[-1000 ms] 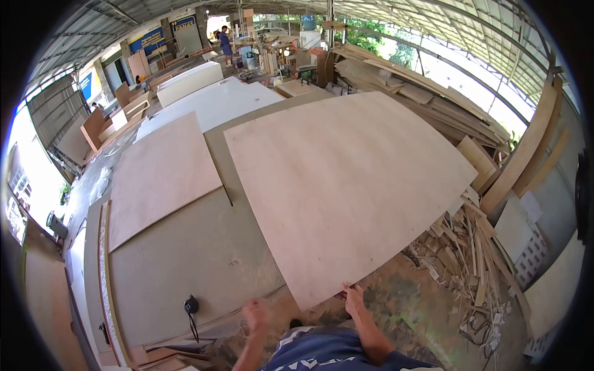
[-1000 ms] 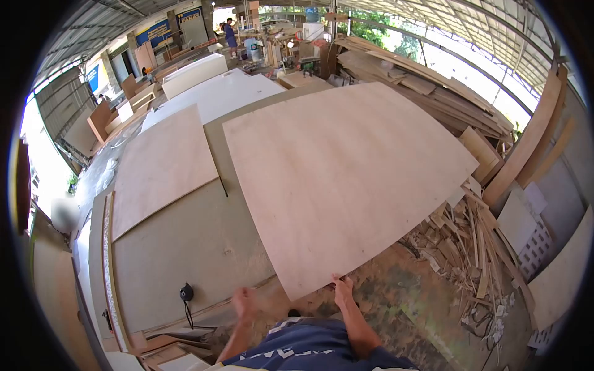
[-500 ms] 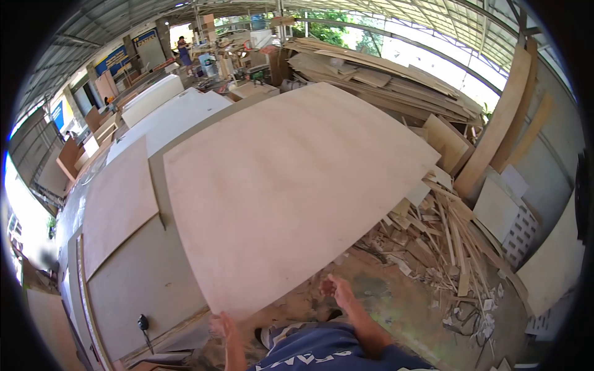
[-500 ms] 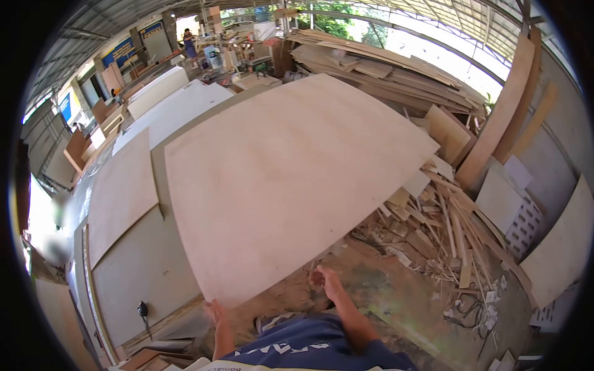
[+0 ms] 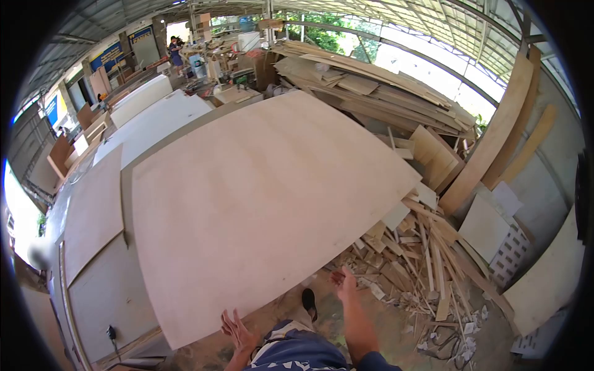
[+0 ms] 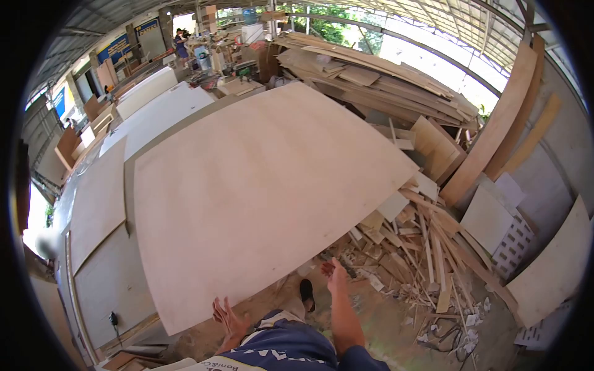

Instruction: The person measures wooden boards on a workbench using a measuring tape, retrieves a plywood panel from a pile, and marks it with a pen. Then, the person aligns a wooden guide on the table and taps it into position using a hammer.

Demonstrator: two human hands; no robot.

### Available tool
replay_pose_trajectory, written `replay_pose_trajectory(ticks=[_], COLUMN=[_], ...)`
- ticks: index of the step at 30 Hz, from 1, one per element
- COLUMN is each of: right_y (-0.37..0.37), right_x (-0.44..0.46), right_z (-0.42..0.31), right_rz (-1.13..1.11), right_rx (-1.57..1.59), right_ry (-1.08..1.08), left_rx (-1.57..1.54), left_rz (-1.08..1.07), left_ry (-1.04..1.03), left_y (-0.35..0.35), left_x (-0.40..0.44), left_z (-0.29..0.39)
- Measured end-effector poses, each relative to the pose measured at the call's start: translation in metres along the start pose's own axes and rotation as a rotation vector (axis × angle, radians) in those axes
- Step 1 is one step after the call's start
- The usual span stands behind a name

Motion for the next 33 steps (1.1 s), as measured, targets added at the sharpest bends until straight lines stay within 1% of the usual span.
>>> replay_pose_trajectory(ticks=[2, 3, 4, 6, 9, 11, 13, 14, 15, 16, 18, 19, 20, 21, 22, 23, 25, 26, 28, 29, 30, 31, 32, 33], right_y=[0.004, 0.011, 0.013, 0.032, 0.047, 0.067, 0.074, 0.069, 0.062, 0.052, 0.024, 0.009, -0.004, -0.015, -0.021, -0.029, -0.048, -0.056, -0.050, -0.043, -0.036, -0.025, -0.008, 0.002], right_x=[0.022, 0.030, 0.041, 0.033, 0.065, 0.083, 0.100, 0.110, 0.121, 0.130, 0.151, 0.165, 0.177, 0.199, 0.226, 0.233, 0.242, 0.249, 0.259, 0.270, 0.284, 0.291, 0.290, 0.285], right_z=[-0.008, -0.014, -0.025, -0.045, -0.083, -0.104, -0.125, -0.137, -0.153, -0.170, -0.205, -0.224, -0.237, -0.245, -0.255, -0.263, -0.283, -0.283, -0.281, -0.278, -0.273, -0.271, -0.270, -0.270], right_rz=[0.002, -0.006, -0.020, 0.036, 0.052, 0.068, 0.019, 0.002, 0.035, 0.064, 0.116, -0.023, 0.060, -0.007, -0.066, -0.096, -0.017, -0.043, 0.120, 0.106, 0.092, 0.085, 0.084, 0.015], right_rx=[0.014, -0.011, -0.033, -0.015, -0.002, -0.019, 0.010, -0.003, -0.014, -0.034, -0.091, -0.130, -0.154, -0.090, -0.023, -0.045, -0.174, -0.196, -0.238, -0.254, -0.240, -0.227, -0.241, -0.137], right_ry=[0.013, -0.005, -0.022, -0.002, 0.061, 0.060, 0.128, 0.113, 0.133, 0.151, 0.143, 0.153, 0.194, 0.200, 0.199, 0.172, 0.203, 0.196, 0.255, 0.256, 0.296, 0.334, 0.334, 0.298], left_rx=[0.042, 0.023, 0.010, 0.042, 0.095, 0.094, 0.117, 0.116, 0.112, 0.119, 0.013, 0.027, -0.003, -0.032, -0.019, 0.002, -0.520, -0.524, -1.202, -1.206, -1.169, -1.122, -1.117, -1.148], left_rz=[-0.061, -0.074, -0.122, -0.236, -0.281, -0.246, -0.213, -0.207, -0.198, -0.186, -0.074, -0.047, 0.169, 0.390, 0.578, 0.605, 0.671, 0.696, 0.707, 0.724, 0.866, 0.997, 1.000, 0.918], left_ry=[-0.116, -0.131, -0.221, -0.357, -0.358, -0.339, -0.307, -0.293, -0.273, -0.232, -0.063, -0.014, 0.321, 0.648, 0.792, 0.823, 1.601, 1.625, 1.295, 1.309, 1.239, 1.168, 1.182, 1.274], left_y=[-0.014, -0.025, -0.038, -0.060, -0.091, -0.106, -0.105, -0.102, -0.100, -0.090, -0.066, -0.067, -0.070, -0.075, -0.097, -0.102, -0.113, -0.117, -0.131, -0.153, -0.183, -0.200, -0.184, -0.148], left_x=[0.029, 0.040, 0.056, 0.070, 0.089, 0.093, 0.090, 0.090, 0.090, 0.089, 0.079, 0.071, 0.062, 0.050, 0.033, 0.031, 0.021, 0.021, 0.021, 0.020, 0.023, 0.022, 0.016, 0.019], left_z=[0.037, 0.052, 0.066, 0.084, 0.120, 0.133, 0.133, 0.136, 0.141, 0.148, 0.158, 0.160, 0.156, 0.151, 0.126, 0.111, 0.091, 0.090, 0.091, 0.073, 0.045, 0.034, 0.051, 0.078])
Point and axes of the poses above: each hand's wrist, its own x-axis towards the middle knuckle, its own y-axis out of the back of the hand, z = x × y, the point moved 1 cm from there along x, towards the middle knuckle, and after that the axes turned 10 degrees about z, right-handed, at the moved point
